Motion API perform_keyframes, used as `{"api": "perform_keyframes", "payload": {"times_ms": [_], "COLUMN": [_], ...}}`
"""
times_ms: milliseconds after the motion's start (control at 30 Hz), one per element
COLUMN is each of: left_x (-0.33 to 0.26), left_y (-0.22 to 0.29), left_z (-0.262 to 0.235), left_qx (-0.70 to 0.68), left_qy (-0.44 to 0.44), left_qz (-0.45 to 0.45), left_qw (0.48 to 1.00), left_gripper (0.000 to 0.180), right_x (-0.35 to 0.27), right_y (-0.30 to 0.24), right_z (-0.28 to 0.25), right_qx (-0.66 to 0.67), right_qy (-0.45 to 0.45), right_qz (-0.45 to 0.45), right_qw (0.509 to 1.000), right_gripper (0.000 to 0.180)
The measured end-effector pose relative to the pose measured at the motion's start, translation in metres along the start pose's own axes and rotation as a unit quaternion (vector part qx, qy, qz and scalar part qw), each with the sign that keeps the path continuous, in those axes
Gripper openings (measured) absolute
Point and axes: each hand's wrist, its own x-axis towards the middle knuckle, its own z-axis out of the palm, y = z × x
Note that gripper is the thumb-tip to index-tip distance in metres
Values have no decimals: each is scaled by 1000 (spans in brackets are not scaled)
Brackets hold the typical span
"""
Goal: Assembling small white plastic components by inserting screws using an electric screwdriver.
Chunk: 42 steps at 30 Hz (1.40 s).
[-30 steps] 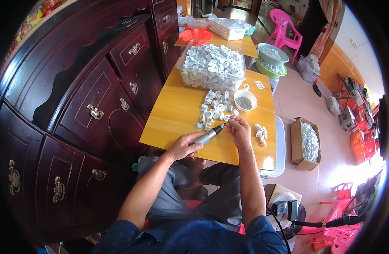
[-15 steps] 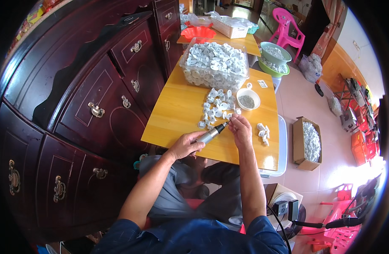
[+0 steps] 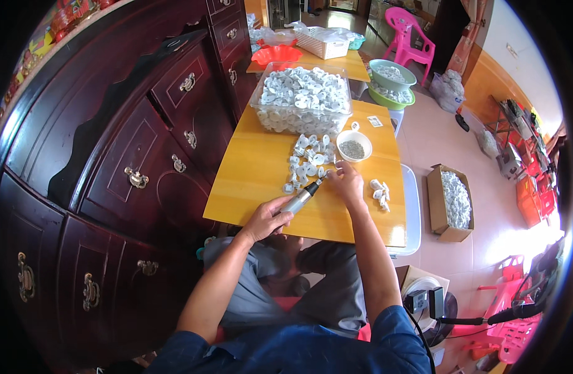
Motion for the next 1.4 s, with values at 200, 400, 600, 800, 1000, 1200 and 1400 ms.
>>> {"api": "perform_keyframes", "payload": {"times_ms": [200, 400, 600, 800, 1000, 1200, 1400], "left_x": [1, 0, 1, 1, 0, 0, 2], "left_y": [1, 2, 5, 6, 7, 7, 5], "left_z": [1, 0, 2, 2, 2, 3, 2], "left_qx": [13, 22, 35, 34, 47, 44, 52], "left_qy": [4, 2, 2, -6, 4, 5, 2], "left_qz": [3, -3, -1, -7, -7, -8, -13], "left_qw": [1000, 1000, 999, 999, 999, 999, 999], "left_gripper": [55, 55, 55, 56, 57, 57, 57], "right_x": [5, -6, -11, -7, -8, -10, -10], "right_y": [-1, 5, 4, 18, -1, 7, 14], "right_z": [7, 0, -7, 1, -7, -12, -4], "right_qx": [-69, 21, 55, 406, 382, 315, 340], "right_qy": [-65, -12, 20, -84, -106, -160, -134], "right_qz": [-8, -49, -27, 112, 115, 79, 85], "right_qw": [995, 998, 998, 903, 911, 932, 927], "right_gripper": [22, 11, 11, 10, 17, 25, 25]}}
